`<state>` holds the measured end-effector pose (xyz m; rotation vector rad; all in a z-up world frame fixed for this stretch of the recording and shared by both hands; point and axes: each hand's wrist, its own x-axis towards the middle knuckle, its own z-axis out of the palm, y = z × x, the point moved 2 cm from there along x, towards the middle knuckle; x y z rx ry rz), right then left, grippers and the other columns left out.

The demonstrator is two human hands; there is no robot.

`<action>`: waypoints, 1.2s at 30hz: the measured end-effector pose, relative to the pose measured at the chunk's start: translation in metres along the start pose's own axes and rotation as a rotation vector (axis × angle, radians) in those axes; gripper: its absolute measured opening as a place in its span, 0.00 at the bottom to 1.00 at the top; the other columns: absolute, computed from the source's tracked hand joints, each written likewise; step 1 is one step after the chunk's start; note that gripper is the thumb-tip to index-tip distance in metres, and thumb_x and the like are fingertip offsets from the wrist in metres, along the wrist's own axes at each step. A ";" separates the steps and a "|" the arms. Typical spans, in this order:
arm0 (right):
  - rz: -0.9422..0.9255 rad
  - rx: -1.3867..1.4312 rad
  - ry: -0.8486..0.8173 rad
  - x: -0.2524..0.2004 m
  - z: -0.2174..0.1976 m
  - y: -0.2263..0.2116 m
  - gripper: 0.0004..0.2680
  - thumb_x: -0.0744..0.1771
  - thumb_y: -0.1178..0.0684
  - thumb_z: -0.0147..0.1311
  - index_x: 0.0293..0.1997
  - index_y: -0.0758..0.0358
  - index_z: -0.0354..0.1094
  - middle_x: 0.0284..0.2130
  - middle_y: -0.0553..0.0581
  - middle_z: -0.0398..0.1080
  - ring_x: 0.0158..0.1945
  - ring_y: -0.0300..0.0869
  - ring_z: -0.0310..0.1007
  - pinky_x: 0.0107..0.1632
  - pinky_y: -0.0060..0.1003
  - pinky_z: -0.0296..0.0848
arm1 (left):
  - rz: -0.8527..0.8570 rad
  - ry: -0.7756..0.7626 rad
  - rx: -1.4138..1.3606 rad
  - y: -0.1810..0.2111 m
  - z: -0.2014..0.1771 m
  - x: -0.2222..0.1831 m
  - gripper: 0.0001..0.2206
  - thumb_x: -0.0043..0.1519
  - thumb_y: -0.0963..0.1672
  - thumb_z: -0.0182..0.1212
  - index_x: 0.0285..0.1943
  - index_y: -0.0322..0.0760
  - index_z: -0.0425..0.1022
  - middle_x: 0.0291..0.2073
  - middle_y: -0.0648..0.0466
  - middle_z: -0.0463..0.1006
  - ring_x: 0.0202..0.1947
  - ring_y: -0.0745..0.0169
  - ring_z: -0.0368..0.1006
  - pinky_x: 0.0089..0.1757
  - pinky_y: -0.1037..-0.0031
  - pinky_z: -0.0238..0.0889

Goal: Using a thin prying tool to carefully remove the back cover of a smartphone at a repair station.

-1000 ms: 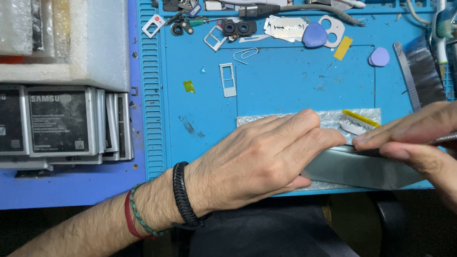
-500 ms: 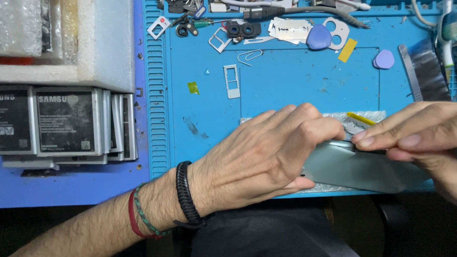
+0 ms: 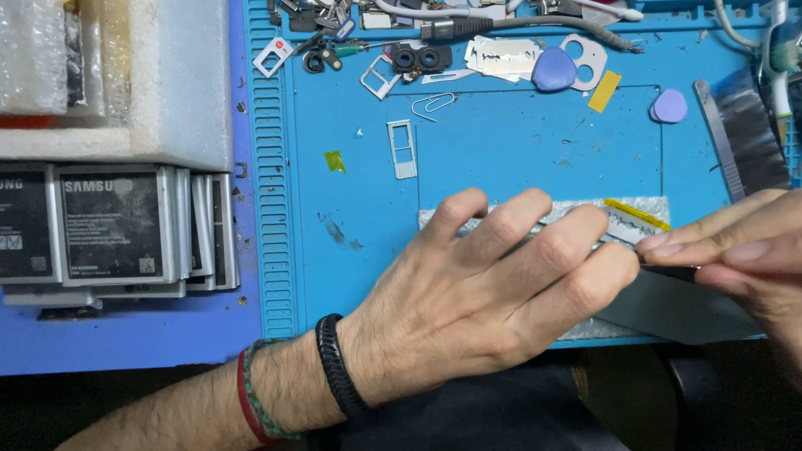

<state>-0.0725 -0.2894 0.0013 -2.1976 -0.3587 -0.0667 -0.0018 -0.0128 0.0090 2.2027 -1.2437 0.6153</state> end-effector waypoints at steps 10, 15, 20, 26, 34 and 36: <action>0.184 0.114 0.196 -0.005 0.008 -0.008 0.06 0.71 0.62 0.45 0.53 0.65 0.57 0.44 0.64 0.75 0.56 0.53 0.86 0.70 0.44 0.89 | -0.134 0.019 0.012 0.032 -0.007 0.019 0.03 0.78 0.41 0.60 0.58 0.43 0.73 0.56 0.55 0.75 0.59 0.54 0.75 0.54 0.59 0.72; 0.206 0.069 0.140 -0.003 -0.004 0.001 0.07 0.70 0.58 0.44 0.53 0.66 0.56 0.44 0.66 0.75 0.56 0.56 0.86 0.68 0.49 0.89 | -0.203 -0.027 -0.015 0.036 -0.002 0.028 0.06 0.80 0.41 0.66 0.58 0.39 0.71 0.56 0.50 0.75 0.55 0.50 0.76 0.47 0.59 0.70; 0.262 0.091 0.031 -0.007 -0.011 0.013 0.08 0.67 0.63 0.46 0.39 0.71 0.75 0.46 0.69 0.82 0.52 0.50 0.89 0.64 0.41 0.87 | -0.278 -0.092 -0.204 0.033 0.003 0.035 0.05 0.77 0.38 0.59 0.55 0.35 0.68 0.55 0.44 0.72 0.55 0.38 0.73 0.47 0.53 0.70; 0.084 0.090 0.232 -0.029 0.013 0.014 0.07 0.75 0.59 0.45 0.57 0.49 0.58 0.48 0.58 0.77 0.60 0.51 0.87 0.76 0.47 0.93 | -0.355 -0.179 -0.495 0.023 0.012 0.038 0.39 0.45 0.50 0.90 0.56 0.32 0.65 0.56 0.40 0.63 0.60 0.36 0.62 0.57 0.50 0.64; 0.377 0.218 0.123 -0.024 -0.001 0.034 0.07 0.71 0.56 0.41 0.51 0.66 0.64 0.46 0.70 0.79 0.57 0.56 0.86 0.66 0.49 0.87 | -0.456 -0.072 -0.531 0.029 0.018 0.032 0.32 0.50 0.44 0.92 0.52 0.36 0.66 0.53 0.44 0.62 0.53 0.42 0.66 0.54 0.57 0.64; 0.440 0.285 0.190 -0.024 0.000 0.028 0.08 0.72 0.59 0.41 0.57 0.61 0.55 0.47 0.71 0.78 0.58 0.60 0.86 0.69 0.55 0.88 | -0.451 -0.058 -0.528 0.029 0.018 0.032 0.31 0.51 0.43 0.92 0.51 0.36 0.66 0.54 0.44 0.61 0.54 0.41 0.67 0.56 0.57 0.66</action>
